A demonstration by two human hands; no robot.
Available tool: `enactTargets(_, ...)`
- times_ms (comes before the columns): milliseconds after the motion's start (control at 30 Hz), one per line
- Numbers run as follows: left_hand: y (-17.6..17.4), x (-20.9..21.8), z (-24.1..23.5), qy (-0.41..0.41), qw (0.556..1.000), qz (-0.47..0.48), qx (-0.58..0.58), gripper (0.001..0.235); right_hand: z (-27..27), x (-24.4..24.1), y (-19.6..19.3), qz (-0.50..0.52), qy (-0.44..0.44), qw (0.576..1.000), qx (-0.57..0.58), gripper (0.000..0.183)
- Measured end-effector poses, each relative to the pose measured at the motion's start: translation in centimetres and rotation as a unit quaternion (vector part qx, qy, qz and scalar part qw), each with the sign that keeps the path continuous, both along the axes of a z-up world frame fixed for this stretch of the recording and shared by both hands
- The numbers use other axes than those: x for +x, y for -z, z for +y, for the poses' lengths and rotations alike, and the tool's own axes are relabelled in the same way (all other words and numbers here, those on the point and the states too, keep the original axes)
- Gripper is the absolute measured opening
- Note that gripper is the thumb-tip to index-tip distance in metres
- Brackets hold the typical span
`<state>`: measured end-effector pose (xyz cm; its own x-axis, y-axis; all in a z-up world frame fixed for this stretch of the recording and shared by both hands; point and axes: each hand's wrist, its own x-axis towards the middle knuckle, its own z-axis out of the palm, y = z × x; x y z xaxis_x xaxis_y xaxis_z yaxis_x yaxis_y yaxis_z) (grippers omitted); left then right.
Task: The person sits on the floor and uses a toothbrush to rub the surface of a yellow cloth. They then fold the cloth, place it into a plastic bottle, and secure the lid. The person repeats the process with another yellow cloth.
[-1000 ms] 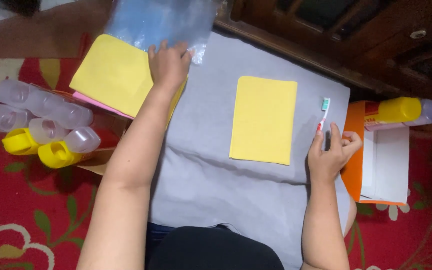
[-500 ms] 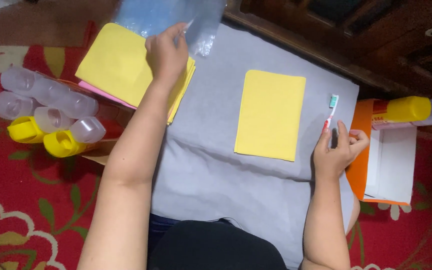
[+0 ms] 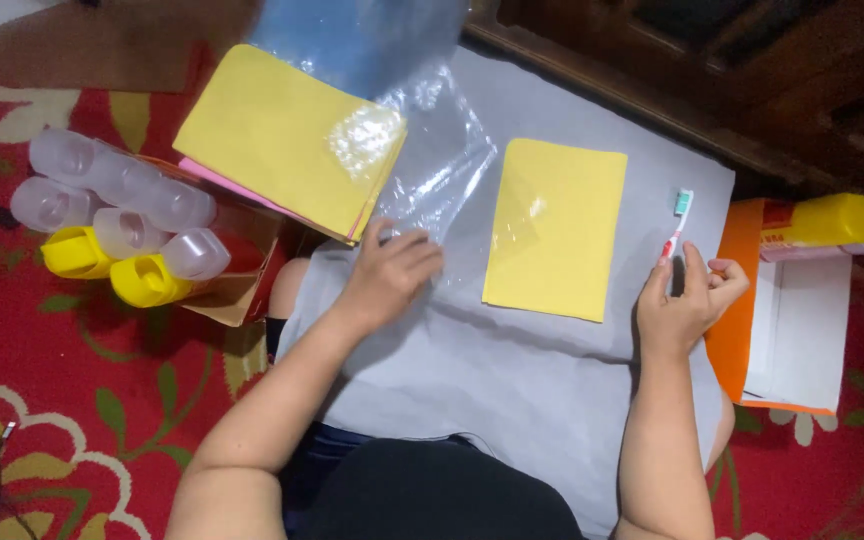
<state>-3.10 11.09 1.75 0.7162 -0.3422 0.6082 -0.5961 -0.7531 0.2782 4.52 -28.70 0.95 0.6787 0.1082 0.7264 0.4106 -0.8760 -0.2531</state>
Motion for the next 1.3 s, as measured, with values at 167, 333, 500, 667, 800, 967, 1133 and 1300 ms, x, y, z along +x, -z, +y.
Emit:
enactTargets(167,0.3,-2.9,0.6,-0.003,0.999,0.041,0.002,0.031,0.3,0.0,0.3,0.006,-0.003,1.000,-0.002,0.026)
enactTargets(333,1.5,-4.3,2.1,-0.011,0.991,0.128,-0.021,0.053,1.2,-0.4,-0.8,-0.006,-0.008,0.999,-0.049,0.027)
enactTargets(500,1.9,-4.0,2.0,-0.155,0.983,0.064,-0.071,0.029,4.2,-2.4,-0.8,0.039,-0.089,0.990,-0.098,0.032)
enactTargets(667,1.1,-4.0,-0.2,-0.180,0.978,0.102,-0.020,0.040,9.5,-6.1,0.4,0.134,-0.171,0.974,-0.061,0.030)
enactTargets(800,1.3,-4.4,0.2,-0.184,0.977,0.099,0.031,0.033,11.7,-7.6,1.6,0.195,-0.206,0.957,-0.061,0.037)
enactTargets(967,1.4,-4.8,0.7,-0.186,0.977,0.096,0.038,0.028,12.5,-7.6,2.8,0.187,-0.199,0.958,-0.091,0.030)
enactTargets(1133,3.1,-4.8,-0.2,-0.178,0.981,0.081,0.016,0.032,12.8,-7.4,3.0,0.158,-0.189,0.962,-0.117,0.018)
enactTargets(1300,2.5,-3.9,-1.3,-0.189,0.980,0.068,-0.005,0.039,12.2,-6.7,5.0,0.178,-0.135,0.974,0.042,0.008)
